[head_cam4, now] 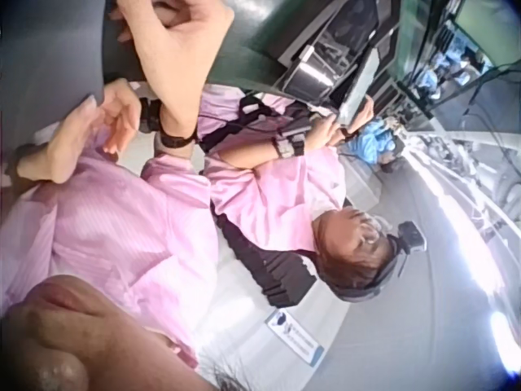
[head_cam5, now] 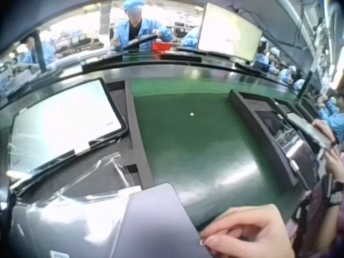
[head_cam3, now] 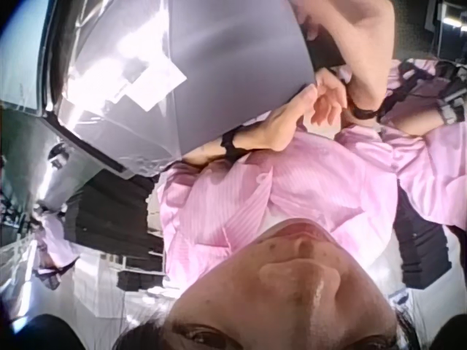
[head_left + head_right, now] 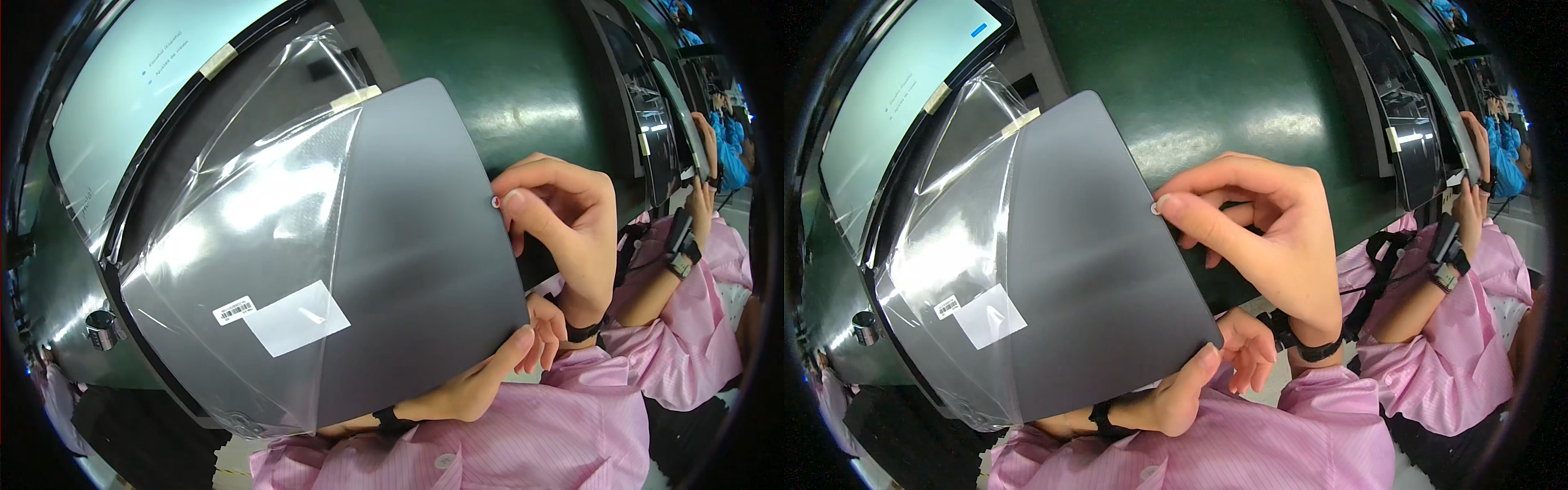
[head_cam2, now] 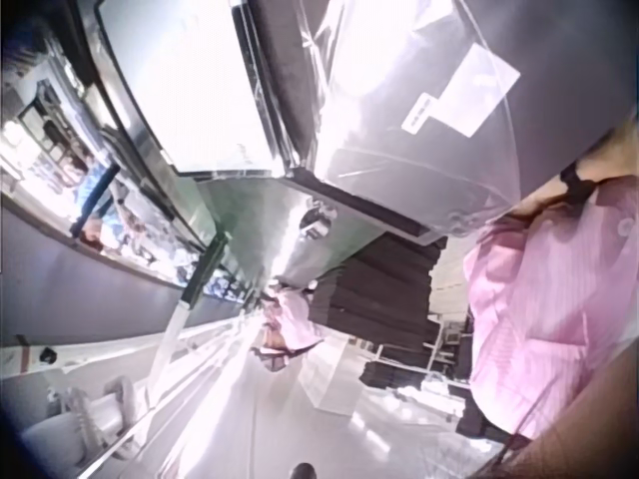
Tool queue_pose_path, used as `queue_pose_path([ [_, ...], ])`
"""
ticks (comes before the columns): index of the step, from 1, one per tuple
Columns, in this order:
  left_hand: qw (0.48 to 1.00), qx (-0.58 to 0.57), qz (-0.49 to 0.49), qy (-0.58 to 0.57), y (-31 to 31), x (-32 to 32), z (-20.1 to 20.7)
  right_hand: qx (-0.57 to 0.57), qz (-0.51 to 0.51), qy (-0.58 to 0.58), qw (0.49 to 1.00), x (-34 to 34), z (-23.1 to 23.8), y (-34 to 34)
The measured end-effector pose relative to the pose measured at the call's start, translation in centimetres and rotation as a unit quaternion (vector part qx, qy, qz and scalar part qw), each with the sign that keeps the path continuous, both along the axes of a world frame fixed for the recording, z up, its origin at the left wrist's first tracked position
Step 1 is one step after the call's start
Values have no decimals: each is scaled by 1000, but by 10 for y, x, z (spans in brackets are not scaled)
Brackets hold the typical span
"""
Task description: Applying protective film and components to a tablet device on an assembly line.
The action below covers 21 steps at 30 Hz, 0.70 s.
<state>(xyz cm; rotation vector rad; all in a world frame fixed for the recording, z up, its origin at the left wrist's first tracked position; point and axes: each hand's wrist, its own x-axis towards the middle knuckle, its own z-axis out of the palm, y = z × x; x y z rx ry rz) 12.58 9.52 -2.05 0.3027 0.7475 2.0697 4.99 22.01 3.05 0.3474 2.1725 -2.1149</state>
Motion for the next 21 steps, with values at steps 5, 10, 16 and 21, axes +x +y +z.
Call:
queue_pose_path([
  [5,1000,-2,-4,4,-3,-2,0,53,7,36,998,0,3,-3],
  [10,1000,2,8,9,-3,-2,0,195,51,140,969,-2,5,-2],
  [16,1000,-14,12,11,-1,-2,3,77,-31,-17,996,-2,16,-5],
  [21,1000,-17,10,22,-3,-4,5,138,-4,-7,990,-1,26,-11],
])
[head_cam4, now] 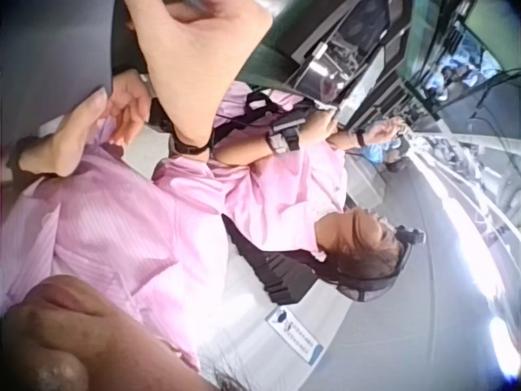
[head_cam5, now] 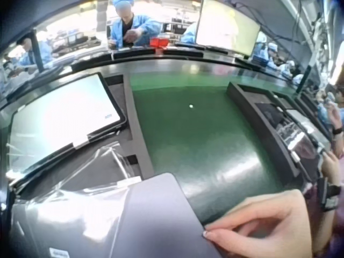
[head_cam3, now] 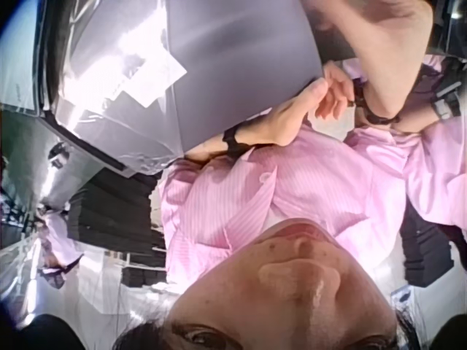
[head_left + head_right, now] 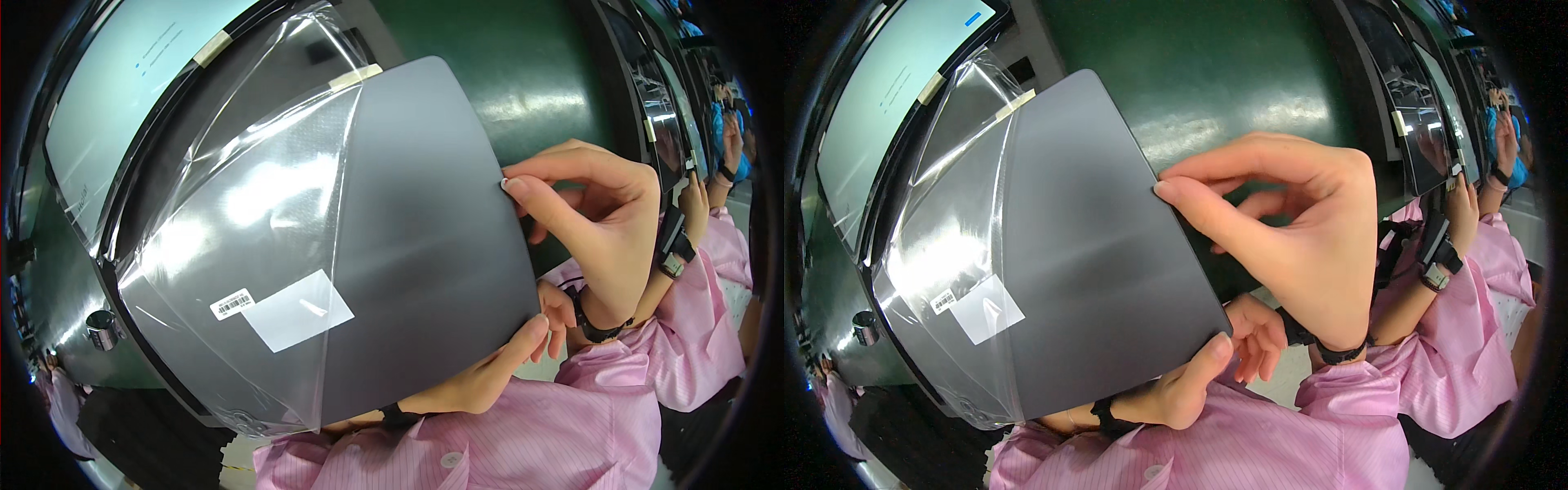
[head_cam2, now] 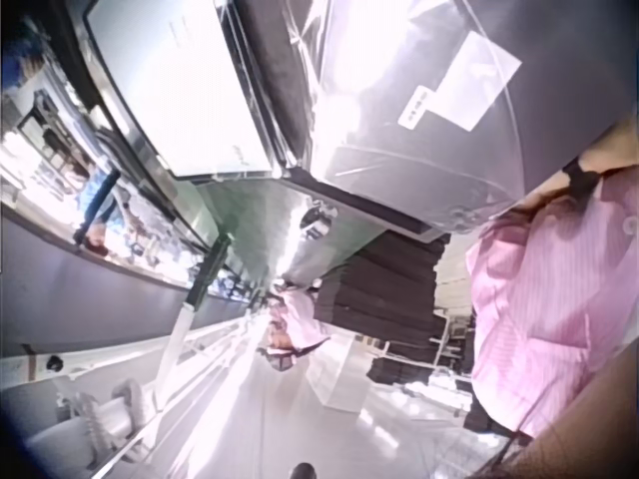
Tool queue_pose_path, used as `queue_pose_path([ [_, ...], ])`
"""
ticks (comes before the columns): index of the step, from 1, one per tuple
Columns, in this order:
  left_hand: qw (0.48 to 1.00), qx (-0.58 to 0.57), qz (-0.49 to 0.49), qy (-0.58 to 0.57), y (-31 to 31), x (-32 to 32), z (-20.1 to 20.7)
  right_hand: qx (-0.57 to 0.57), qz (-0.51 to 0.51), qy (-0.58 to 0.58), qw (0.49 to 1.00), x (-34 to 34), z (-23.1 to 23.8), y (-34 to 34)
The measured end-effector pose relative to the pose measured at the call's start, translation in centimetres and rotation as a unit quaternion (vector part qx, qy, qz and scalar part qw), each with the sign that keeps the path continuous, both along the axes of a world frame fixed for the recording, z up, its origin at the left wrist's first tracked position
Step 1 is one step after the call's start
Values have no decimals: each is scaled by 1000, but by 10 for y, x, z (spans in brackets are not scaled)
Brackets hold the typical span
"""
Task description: Applying protective film and components to a tablet device on an assembly line.
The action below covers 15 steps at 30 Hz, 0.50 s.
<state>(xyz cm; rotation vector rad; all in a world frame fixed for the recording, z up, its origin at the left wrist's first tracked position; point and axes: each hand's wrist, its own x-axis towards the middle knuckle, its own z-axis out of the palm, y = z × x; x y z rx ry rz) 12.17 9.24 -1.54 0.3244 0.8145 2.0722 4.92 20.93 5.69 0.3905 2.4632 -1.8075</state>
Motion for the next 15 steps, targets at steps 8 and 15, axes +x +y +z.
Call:
queue_pose_path([
  [8,1000,-6,-4,-3,-3,3,-4,163,97,177,966,1,-6,6],
  [15,1000,-8,-16,5,-7,-2,1,15,56,45,997,-7,-4,14],
])
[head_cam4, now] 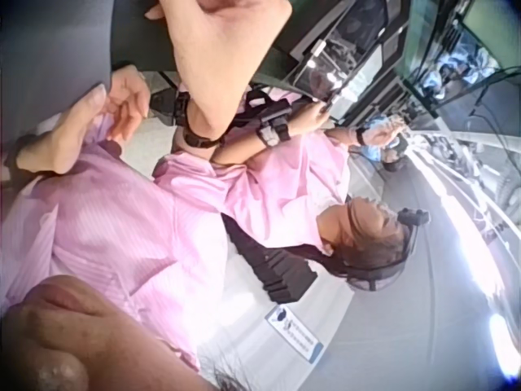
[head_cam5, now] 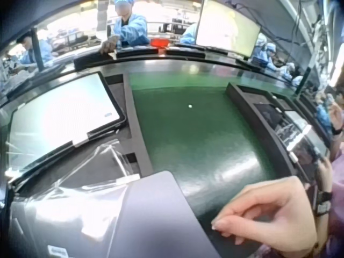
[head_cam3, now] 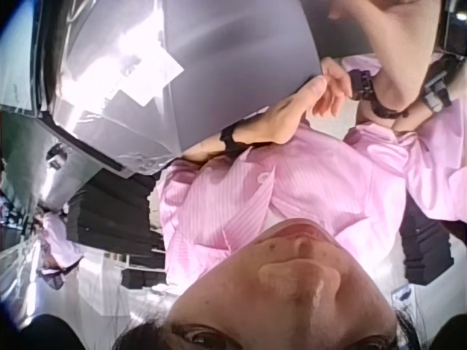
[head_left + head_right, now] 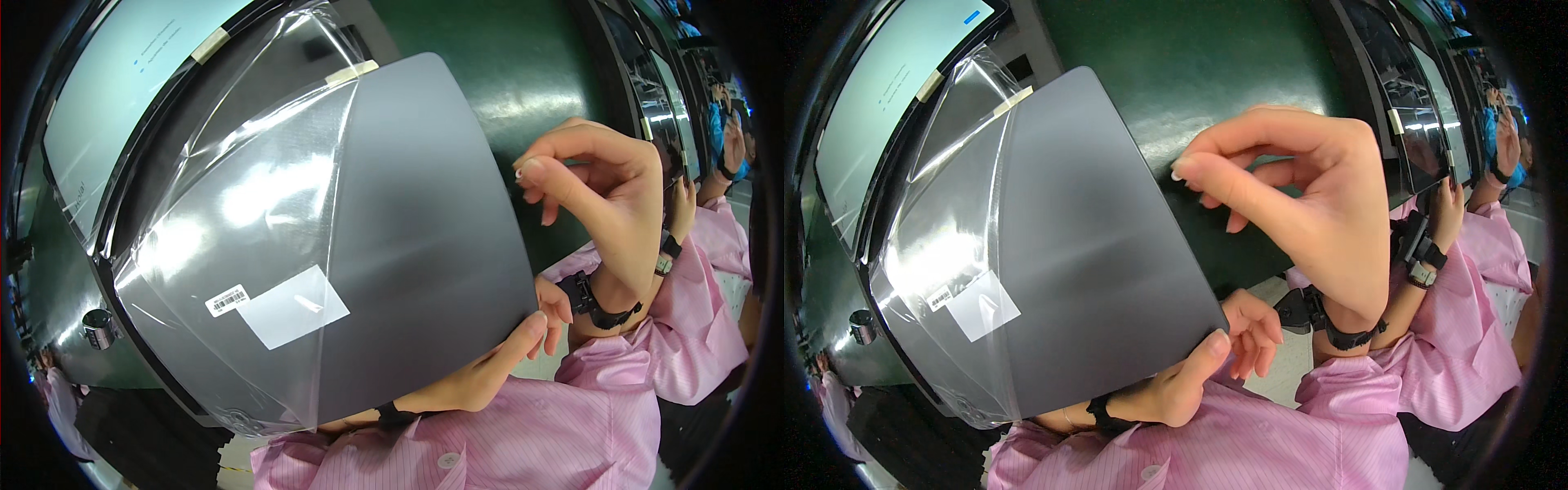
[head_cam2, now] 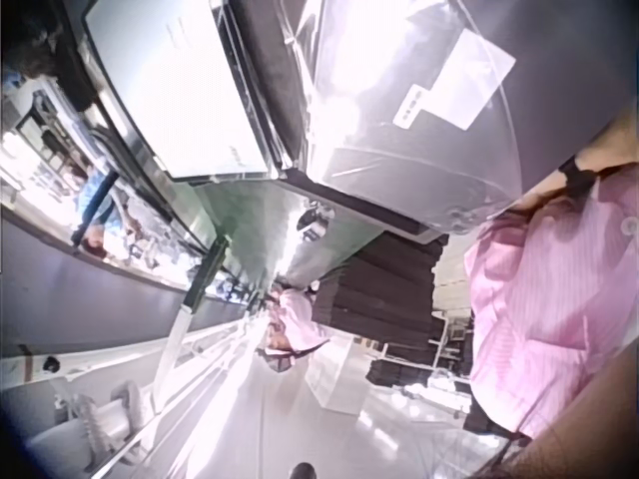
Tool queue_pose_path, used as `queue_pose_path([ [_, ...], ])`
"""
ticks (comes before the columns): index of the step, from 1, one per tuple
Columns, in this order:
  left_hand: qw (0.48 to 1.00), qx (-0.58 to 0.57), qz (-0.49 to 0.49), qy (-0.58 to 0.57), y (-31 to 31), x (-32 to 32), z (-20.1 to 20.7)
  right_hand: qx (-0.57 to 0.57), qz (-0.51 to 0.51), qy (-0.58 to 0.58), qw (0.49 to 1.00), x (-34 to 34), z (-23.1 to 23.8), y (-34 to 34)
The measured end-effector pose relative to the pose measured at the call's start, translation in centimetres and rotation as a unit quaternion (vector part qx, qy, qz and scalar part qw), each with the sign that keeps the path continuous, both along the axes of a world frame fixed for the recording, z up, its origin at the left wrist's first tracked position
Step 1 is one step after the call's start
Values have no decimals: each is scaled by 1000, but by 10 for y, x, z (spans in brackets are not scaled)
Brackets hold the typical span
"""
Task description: Applying protective film and components to a tablet device on an assembly line.
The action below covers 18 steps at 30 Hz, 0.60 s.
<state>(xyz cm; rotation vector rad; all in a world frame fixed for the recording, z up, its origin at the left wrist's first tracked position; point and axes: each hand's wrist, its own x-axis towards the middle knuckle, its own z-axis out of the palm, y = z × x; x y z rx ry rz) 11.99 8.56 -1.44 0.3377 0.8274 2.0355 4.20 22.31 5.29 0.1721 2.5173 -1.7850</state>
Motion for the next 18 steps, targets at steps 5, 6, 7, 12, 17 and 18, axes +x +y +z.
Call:
queue_pose_path([
  [5,1000,-7,3,-7,0,0,-2,-10,-1,-27,1000,-2,0,-8],
  [6,1000,-6,3,-7,-1,0,-2,-10,-3,-38,999,-2,1,-9],
  [7,1000,-6,3,-7,-1,-1,-2,-10,-4,-37,999,-2,2,-9],
  [12,1000,-8,1,-5,-2,-1,-3,21,-8,-39,999,-2,3,-13],
  [17,1000,-10,3,4,-2,-1,-4,42,4,-25,999,-4,5,-11],
  [18,1000,-7,5,11,-1,0,-7,58,9,-15,998,-5,5,-11],
])
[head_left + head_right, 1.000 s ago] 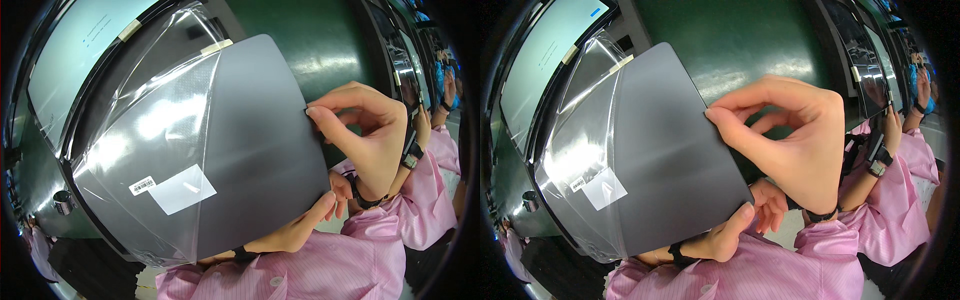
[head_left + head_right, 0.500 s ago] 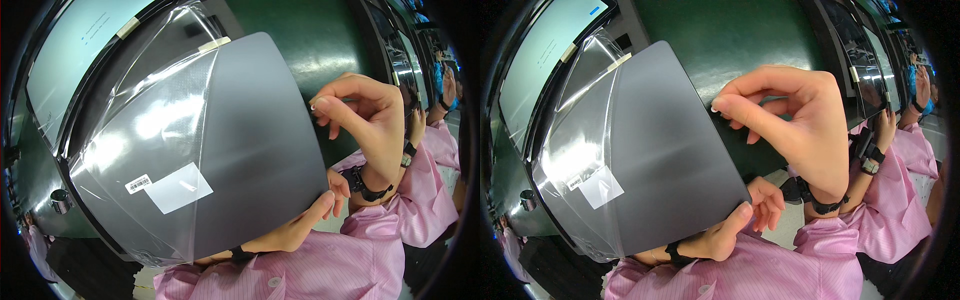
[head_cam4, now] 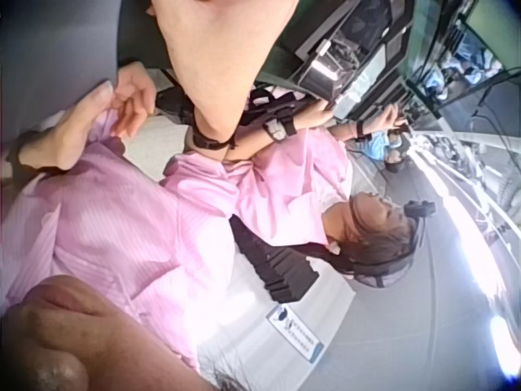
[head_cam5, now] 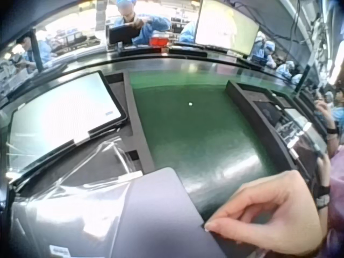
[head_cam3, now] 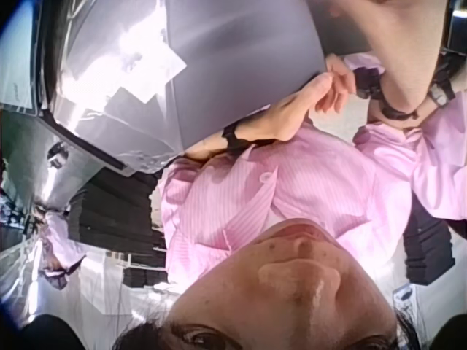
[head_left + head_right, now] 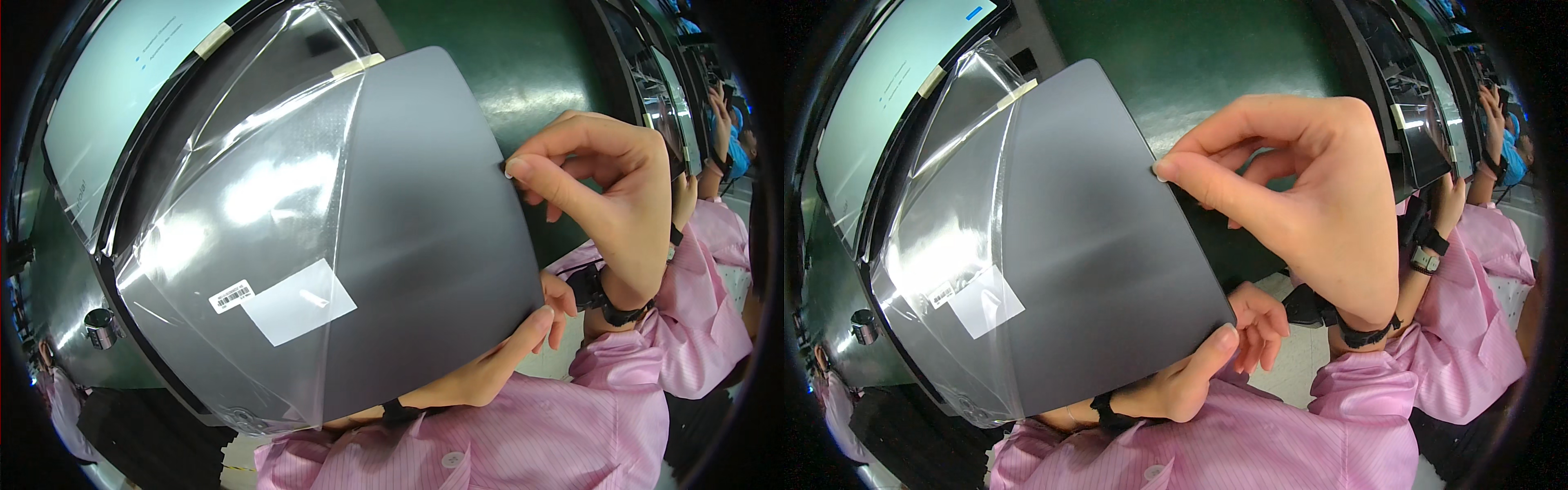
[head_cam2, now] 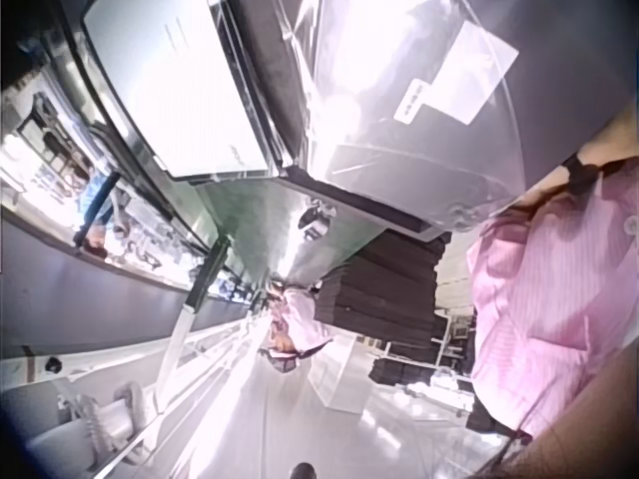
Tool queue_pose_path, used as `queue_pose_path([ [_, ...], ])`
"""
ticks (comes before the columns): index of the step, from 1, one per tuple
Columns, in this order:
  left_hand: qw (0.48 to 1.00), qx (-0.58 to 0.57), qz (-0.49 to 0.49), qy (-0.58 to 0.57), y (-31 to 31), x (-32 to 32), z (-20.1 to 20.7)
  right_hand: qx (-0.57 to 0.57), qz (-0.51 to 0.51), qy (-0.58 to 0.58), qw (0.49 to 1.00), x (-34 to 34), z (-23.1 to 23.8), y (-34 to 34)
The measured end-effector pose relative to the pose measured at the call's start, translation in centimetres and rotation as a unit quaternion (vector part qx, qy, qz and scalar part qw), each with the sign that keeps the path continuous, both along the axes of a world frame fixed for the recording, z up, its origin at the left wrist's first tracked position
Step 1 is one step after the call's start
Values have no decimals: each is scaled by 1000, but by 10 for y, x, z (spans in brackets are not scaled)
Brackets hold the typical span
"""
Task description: Applying protective film and components to a tablet device on an assembly line.
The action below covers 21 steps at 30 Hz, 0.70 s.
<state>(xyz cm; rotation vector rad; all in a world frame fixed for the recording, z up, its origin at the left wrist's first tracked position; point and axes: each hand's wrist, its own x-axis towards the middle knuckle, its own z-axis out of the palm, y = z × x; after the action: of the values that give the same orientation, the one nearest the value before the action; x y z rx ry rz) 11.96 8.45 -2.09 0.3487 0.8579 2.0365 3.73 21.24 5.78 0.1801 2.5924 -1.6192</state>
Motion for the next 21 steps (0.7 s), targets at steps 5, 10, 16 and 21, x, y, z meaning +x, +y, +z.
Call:
queue_pose_path([
  [5,1000,-2,-3,15,0,-2,2,24,9,-13,1000,-2,4,1],
  [10,1000,2,-5,9,0,0,2,-16,7,-87,996,-7,8,4],
  [16,1000,2,-15,24,1,-1,1,-240,38,-195,950,-18,-10,24],
  [21,999,3,-16,30,4,-1,-1,-209,57,-171,961,-17,-12,22],
])
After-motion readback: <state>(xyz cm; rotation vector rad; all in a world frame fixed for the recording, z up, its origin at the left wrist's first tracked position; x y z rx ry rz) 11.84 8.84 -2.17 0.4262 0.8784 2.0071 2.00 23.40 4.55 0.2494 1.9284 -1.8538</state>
